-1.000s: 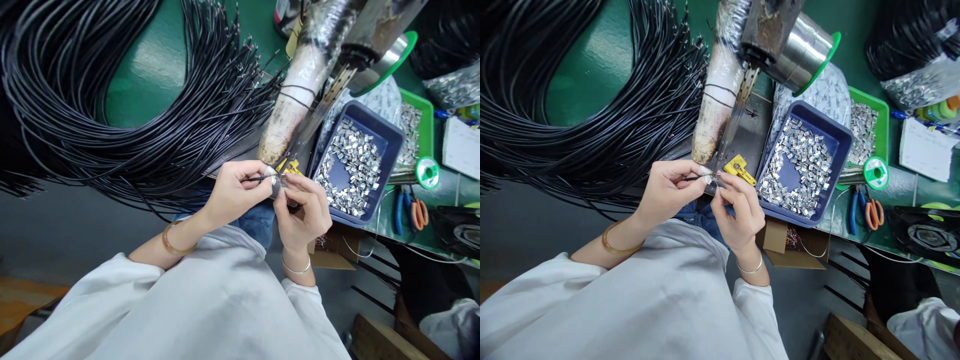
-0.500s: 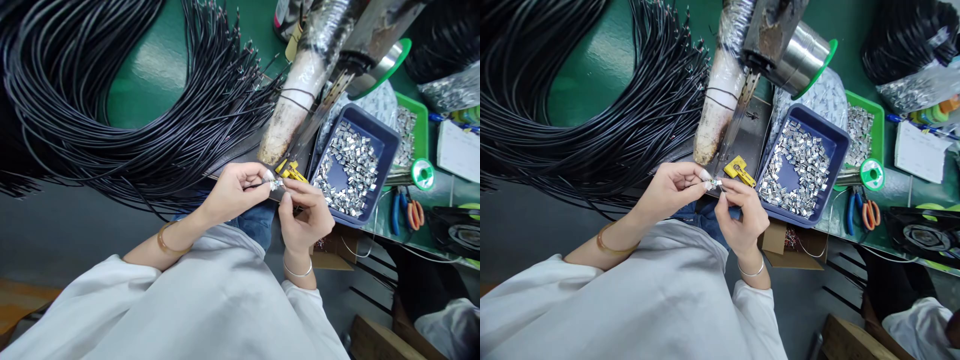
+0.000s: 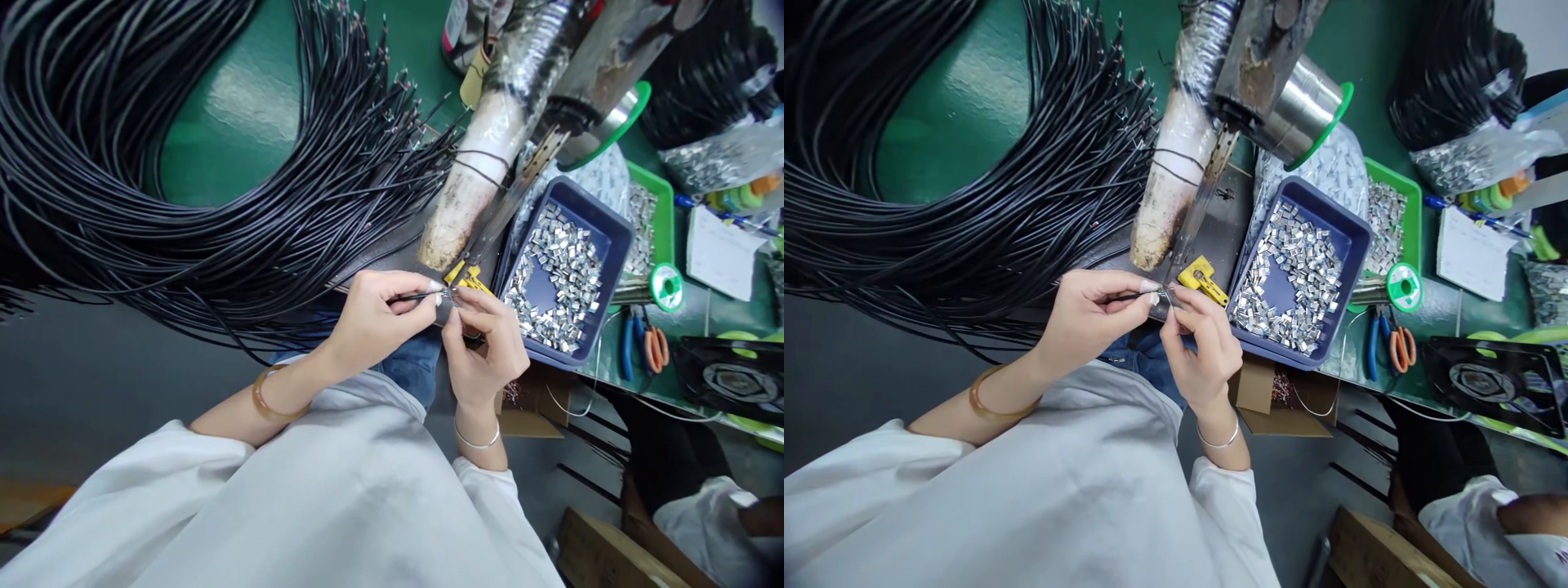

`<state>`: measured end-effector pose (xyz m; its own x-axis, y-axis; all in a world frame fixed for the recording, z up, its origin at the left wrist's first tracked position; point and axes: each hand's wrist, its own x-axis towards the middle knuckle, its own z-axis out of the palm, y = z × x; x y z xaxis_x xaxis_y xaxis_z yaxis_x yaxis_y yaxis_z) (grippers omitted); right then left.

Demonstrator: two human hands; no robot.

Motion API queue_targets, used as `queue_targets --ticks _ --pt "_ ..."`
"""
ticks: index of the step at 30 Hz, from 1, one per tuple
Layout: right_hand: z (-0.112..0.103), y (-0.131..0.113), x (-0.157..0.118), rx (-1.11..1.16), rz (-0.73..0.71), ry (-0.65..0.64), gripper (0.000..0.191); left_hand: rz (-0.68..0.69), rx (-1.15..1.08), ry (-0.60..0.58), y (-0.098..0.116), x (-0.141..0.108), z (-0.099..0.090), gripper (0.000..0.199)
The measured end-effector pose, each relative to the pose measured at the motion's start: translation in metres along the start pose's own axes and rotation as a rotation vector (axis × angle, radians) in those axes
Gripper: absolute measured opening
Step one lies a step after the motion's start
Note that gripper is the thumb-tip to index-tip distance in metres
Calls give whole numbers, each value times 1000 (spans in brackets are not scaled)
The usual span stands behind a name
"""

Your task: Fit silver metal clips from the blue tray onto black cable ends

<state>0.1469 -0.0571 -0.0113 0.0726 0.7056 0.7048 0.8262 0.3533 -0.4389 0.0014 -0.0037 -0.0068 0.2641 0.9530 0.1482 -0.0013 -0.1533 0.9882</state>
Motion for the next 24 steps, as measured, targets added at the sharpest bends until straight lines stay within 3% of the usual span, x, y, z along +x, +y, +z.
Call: queue_targets --ticks 6,15,24 --pt "-1 -2 -1 51 19 7 22 199 92 35 3 2 0 12" --pt "1 2 -6 53 -9 1 21 83 106 15 3 1 -1 15" --pt "3 1 -3 158 37 43 17 110 138 32 8 3 -1 11"
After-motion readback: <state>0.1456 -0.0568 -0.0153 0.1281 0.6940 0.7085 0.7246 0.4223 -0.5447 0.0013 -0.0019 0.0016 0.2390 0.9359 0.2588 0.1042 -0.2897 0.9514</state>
